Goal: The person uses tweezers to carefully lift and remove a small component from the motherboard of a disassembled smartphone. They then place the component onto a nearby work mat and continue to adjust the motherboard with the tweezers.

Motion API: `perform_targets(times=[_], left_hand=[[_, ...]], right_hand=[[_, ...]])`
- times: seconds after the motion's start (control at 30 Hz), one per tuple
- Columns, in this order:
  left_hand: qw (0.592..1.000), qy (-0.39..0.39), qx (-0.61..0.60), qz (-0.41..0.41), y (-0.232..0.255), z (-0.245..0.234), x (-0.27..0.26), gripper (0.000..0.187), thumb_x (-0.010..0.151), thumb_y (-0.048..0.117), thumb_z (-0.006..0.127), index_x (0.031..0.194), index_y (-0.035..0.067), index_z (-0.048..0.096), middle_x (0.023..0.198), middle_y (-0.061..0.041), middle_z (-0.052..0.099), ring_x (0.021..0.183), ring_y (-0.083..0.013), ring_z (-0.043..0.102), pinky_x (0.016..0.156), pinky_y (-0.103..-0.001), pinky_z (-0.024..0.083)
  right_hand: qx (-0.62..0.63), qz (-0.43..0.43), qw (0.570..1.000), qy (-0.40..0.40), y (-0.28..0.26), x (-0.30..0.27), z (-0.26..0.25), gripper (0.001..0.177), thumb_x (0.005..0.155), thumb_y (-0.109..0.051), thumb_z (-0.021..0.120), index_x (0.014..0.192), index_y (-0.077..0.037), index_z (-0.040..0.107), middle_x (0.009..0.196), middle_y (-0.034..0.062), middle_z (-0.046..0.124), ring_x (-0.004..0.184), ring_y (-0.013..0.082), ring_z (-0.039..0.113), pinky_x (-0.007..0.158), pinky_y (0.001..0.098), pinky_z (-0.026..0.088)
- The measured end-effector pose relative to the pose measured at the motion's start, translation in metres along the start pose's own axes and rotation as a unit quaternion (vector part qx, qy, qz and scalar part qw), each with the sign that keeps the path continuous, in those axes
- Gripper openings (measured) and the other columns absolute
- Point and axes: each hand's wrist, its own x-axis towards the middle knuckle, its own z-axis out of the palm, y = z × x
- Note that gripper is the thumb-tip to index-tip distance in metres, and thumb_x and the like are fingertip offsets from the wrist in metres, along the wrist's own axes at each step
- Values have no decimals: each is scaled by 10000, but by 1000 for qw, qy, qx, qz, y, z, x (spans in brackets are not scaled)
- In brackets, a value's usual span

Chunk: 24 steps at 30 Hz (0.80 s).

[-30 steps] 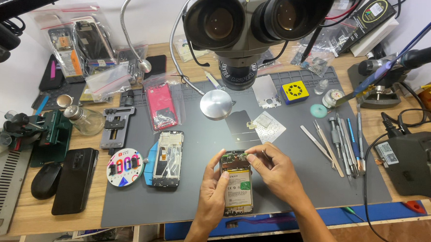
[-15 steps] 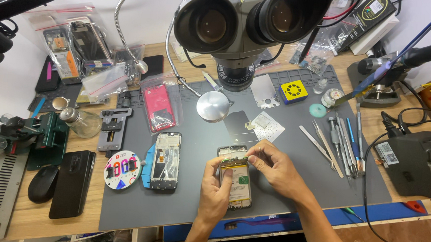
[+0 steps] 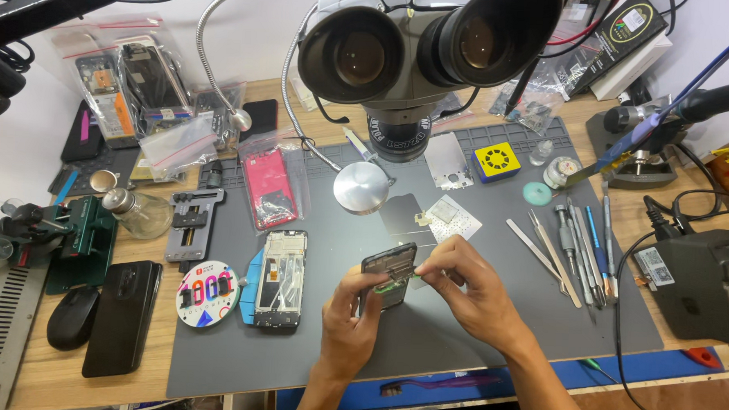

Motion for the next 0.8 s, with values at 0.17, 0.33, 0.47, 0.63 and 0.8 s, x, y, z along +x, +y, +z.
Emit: perform_targets(times=[0.17,0.33,0.47,0.63,0.8], left_hand=[[987,-33,123,95,2,-15,-5,235,1036,3,607,1259,75,615,1293,-185,698,1161,-326,732,943,-374,624],[954,-46,250,158,-2,-28,-12,285,1003,-7,656,1276,56,603,1395,-213,655,1188,-370,741,941,-407,658],[935,-53,293,195,5,-35,-12,294,979,23,741,1258,20,646,1417,-210,636,1125,-331,761,901,-396,661],[917,-47,317,239,12,-43,-12,255,1016,116,742,1235,0,679,1394,-203,648,1071,-308,780,846,-375,663],[911,-49,302,275,2,-47,-16,281,995,73,786,1219,-21,644,1367,-234,660,1038,-331,798,768,-395,669]], right_hand=[[-24,-32,999,-21,5,-10,0,216,1020,-25,600,1121,-192,692,926,19,575,804,151,564,717,277,475],[-15,-32,999,-42,7,-17,2,387,934,122,538,1117,-165,721,939,43,534,786,160,586,737,276,551],[-22,-47,997,-56,4,-19,2,380,931,124,560,1132,-149,732,963,56,527,757,162,608,689,254,601],[-31,-47,996,-74,3,-22,3,373,938,101,569,1143,-158,741,969,52,518,750,156,608,692,249,606],[-50,-61,995,-55,-4,-20,5,278,955,15,672,1152,-170,735,941,35,542,738,131,593,697,239,550]])
